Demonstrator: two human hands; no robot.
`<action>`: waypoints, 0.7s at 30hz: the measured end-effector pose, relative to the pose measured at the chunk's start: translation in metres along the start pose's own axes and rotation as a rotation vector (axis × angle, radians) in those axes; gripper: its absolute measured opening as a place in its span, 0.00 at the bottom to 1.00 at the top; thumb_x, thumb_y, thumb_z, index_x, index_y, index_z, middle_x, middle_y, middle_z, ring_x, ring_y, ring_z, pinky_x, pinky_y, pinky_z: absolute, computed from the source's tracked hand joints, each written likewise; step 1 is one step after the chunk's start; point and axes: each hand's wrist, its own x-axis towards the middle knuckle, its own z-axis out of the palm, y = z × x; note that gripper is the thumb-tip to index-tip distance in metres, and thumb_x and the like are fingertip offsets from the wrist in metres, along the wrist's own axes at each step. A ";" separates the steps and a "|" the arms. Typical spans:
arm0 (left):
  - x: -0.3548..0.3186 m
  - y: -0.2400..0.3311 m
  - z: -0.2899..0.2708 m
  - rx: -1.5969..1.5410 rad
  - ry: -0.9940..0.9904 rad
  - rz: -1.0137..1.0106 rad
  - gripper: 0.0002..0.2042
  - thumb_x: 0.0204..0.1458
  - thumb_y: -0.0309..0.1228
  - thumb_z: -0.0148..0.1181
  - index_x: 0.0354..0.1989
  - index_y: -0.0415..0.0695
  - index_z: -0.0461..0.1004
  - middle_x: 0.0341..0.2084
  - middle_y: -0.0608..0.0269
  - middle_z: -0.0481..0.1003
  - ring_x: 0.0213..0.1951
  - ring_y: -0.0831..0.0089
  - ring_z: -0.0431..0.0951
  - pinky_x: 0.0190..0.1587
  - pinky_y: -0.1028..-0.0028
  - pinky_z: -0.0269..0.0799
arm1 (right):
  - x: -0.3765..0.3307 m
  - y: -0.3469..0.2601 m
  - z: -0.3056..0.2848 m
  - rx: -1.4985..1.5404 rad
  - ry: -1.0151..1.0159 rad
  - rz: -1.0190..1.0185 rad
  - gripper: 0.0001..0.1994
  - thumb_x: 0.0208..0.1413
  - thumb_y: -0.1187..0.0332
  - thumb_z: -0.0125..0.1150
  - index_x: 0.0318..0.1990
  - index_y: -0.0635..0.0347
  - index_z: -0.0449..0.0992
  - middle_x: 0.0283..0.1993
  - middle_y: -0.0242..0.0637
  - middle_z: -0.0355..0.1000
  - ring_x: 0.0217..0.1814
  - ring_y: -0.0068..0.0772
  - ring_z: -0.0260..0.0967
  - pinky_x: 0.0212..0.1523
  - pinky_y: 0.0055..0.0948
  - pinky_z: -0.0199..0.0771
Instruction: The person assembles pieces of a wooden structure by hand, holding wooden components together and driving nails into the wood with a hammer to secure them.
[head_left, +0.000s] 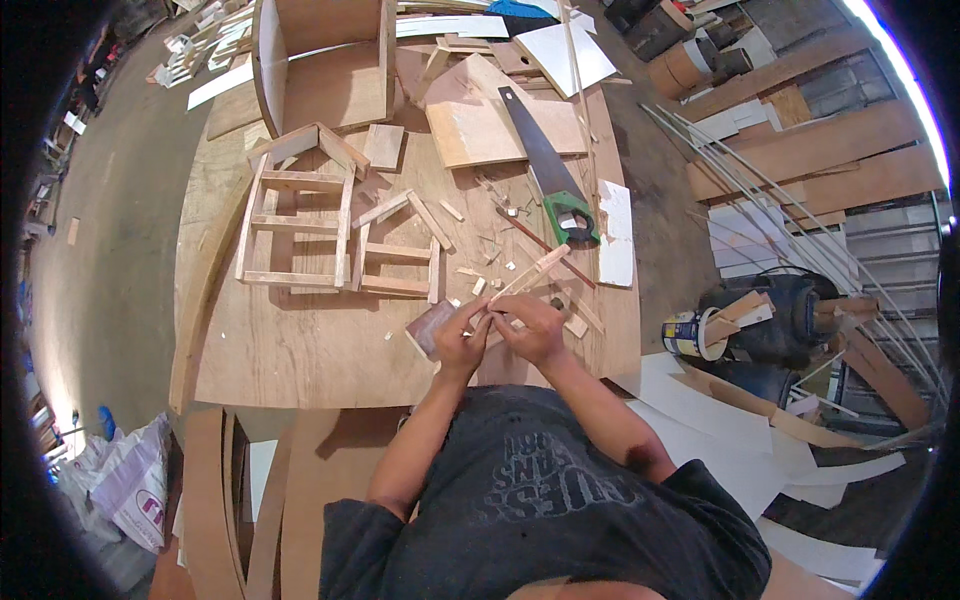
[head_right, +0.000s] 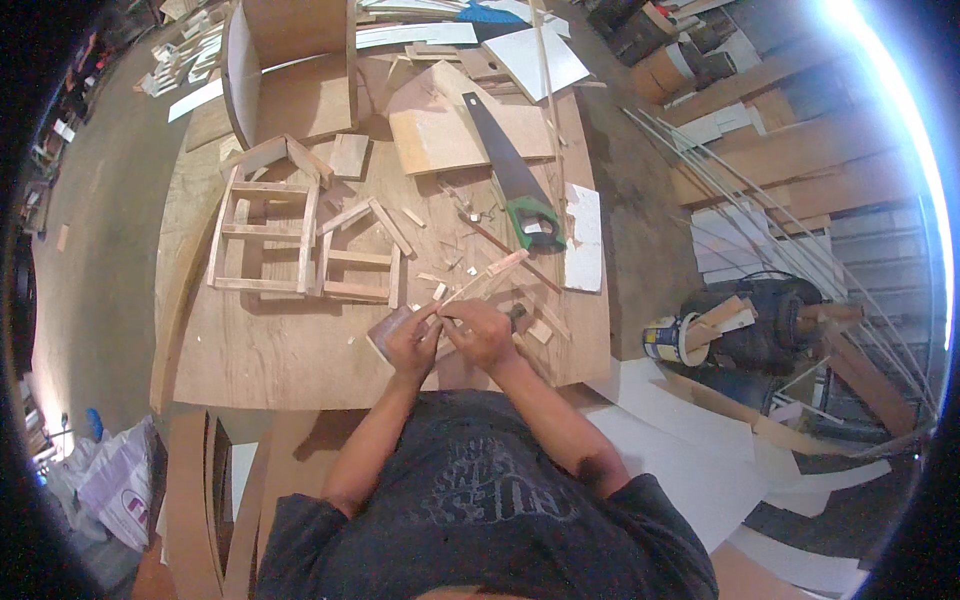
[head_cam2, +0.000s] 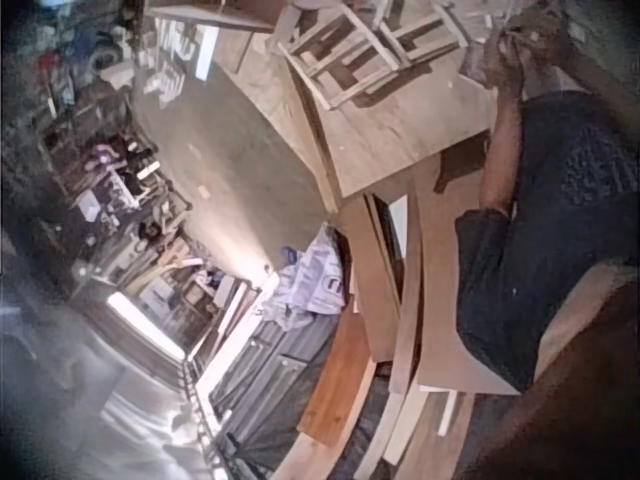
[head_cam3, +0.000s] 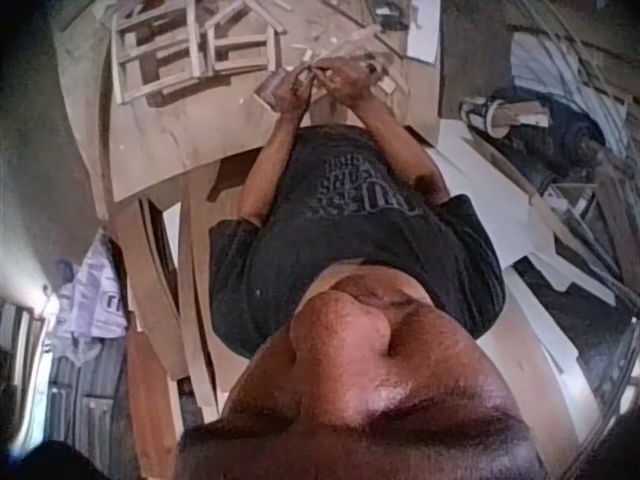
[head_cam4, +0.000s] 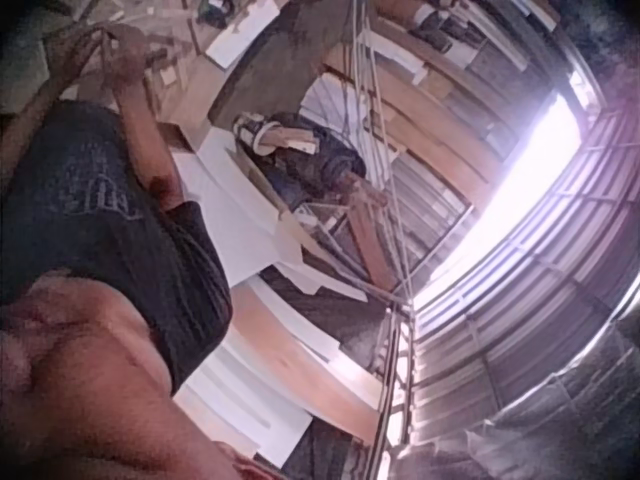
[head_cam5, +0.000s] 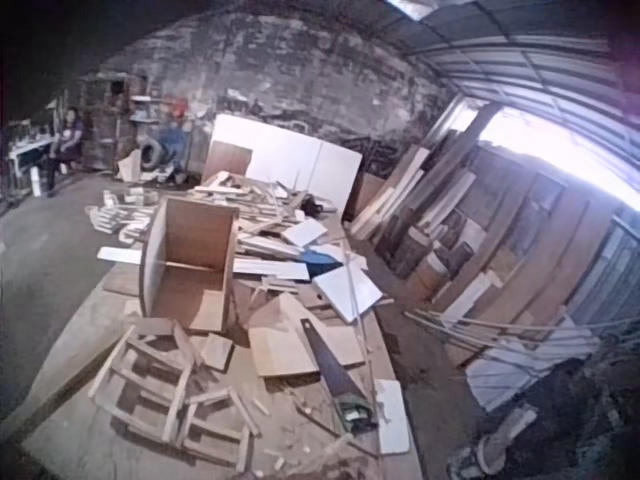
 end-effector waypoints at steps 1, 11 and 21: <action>0.004 -0.001 0.001 -0.034 0.032 0.096 0.17 0.49 0.24 0.74 0.49 0.44 0.83 0.42 0.56 0.85 0.35 0.70 0.85 0.32 0.75 0.75 | 0.001 0.001 0.000 0.017 0.021 -0.062 0.09 0.49 0.73 0.72 0.40 0.57 0.84 0.40 0.39 0.83 0.41 0.40 0.82 0.41 0.34 0.82; 0.019 0.009 0.003 -0.078 0.109 0.235 0.16 0.49 0.27 0.75 0.47 0.44 0.84 0.42 0.56 0.85 0.31 0.71 0.82 0.35 0.73 0.76 | 0.009 0.003 -0.002 0.025 0.088 -0.088 0.06 0.45 0.77 0.74 0.30 0.60 0.82 0.36 0.40 0.83 0.36 0.35 0.82 0.37 0.28 0.82; 0.028 0.021 0.004 -0.104 0.017 0.081 0.12 0.52 0.25 0.71 0.46 0.41 0.84 0.44 0.53 0.85 0.47 0.63 0.86 0.49 0.69 0.80 | 0.020 0.011 -0.004 0.045 0.077 -0.041 0.07 0.44 0.73 0.74 0.31 0.59 0.83 0.36 0.42 0.82 0.37 0.41 0.82 0.39 0.34 0.82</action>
